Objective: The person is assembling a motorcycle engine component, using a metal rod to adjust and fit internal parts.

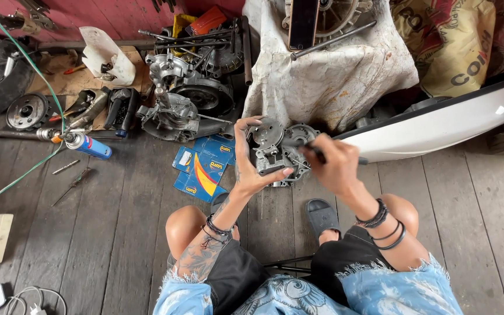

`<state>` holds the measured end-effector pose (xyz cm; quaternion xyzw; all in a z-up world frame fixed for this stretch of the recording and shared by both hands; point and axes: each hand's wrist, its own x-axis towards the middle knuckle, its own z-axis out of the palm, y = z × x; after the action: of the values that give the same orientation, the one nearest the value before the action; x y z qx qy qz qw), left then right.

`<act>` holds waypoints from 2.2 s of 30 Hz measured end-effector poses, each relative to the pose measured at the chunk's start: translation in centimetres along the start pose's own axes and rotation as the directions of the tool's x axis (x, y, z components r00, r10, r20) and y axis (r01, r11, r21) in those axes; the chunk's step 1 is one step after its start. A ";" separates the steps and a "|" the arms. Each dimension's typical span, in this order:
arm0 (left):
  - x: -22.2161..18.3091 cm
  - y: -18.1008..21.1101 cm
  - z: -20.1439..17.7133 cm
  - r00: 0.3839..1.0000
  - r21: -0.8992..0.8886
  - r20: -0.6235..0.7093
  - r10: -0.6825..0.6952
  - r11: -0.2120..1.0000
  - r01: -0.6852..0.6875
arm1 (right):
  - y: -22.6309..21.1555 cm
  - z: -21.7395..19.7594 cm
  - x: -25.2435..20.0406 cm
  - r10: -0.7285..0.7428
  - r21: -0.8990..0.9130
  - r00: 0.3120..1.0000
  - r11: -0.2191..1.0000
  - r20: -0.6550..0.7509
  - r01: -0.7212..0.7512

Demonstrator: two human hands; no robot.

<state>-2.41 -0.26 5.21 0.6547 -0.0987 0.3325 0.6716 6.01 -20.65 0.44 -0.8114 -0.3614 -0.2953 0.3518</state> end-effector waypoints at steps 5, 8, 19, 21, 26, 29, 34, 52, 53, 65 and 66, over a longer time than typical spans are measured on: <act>0.1 0.3 0.2 1.000 -0.005 -0.010 -0.003 1.000 0.003 | -0.8 -2.0 2.0 -0.036 0.009 0.999 0.999 0.006 0.036; 0.0 0.0 0.1 1.000 -0.001 -0.006 0.004 1.000 -0.004 | -0.5 0.7 -0.9 -0.037 0.000 0.998 0.999 0.044 0.037; 0.1 0.2 -0.2 1.000 0.003 0.005 0.031 1.000 -0.031 | -1.6 -1.5 1.3 -0.029 0.031 0.999 0.999 0.030 0.029; 0.1 0.1 -0.1 1.000 -0.006 0.003 0.029 1.000 -0.029 | -1.6 -1.4 1.2 -0.027 0.040 1.000 0.999 0.007 0.026; 0.2 -0.3 -0.2 0.999 -0.017 0.005 0.037 0.999 -0.037 | -0.8 -2.0 2.0 -0.057 0.007 0.998 0.998 0.001 0.057; 0.2 0.1 0.0 1.000 -0.025 0.010 0.030 0.999 -0.029 | -0.5 0.1 -0.9 -0.072 -0.033 0.996 0.997 0.061 0.074; 0.0 -0.2 -0.2 1.000 -0.039 0.008 0.023 0.999 -0.022 | -0.3 -0.6 -0.5 -0.055 -0.017 0.997 0.998 0.063 0.056; -0.2 -0.2 0.3 0.997 -0.092 0.015 -0.077 0.993 0.078 | -1.7 -0.9 0.9 -0.076 0.056 0.992 0.996 0.096 0.071; -0.2 -0.1 0.1 0.997 -0.073 0.022 -0.069 0.995 0.070 | -1.4 -0.9 1.1 -0.088 0.057 0.992 0.995 0.091 0.083; -0.1 0.0 -0.3 0.989 0.102 0.130 -0.064 0.994 0.050 | -3.7 -1.8 2.5 -0.172 0.111 0.963 0.982 0.206 0.151; 0.0 0.2 -0.2 0.989 0.101 0.130 -0.066 0.993 0.053 | -3.3 -2.0 2.5 -0.171 0.111 0.963 0.982 0.208 0.150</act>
<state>-2.63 -0.06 5.31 0.7101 -0.1074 0.2725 0.6403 4.33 -19.62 4.57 -0.7893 -0.4756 -0.2153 0.3231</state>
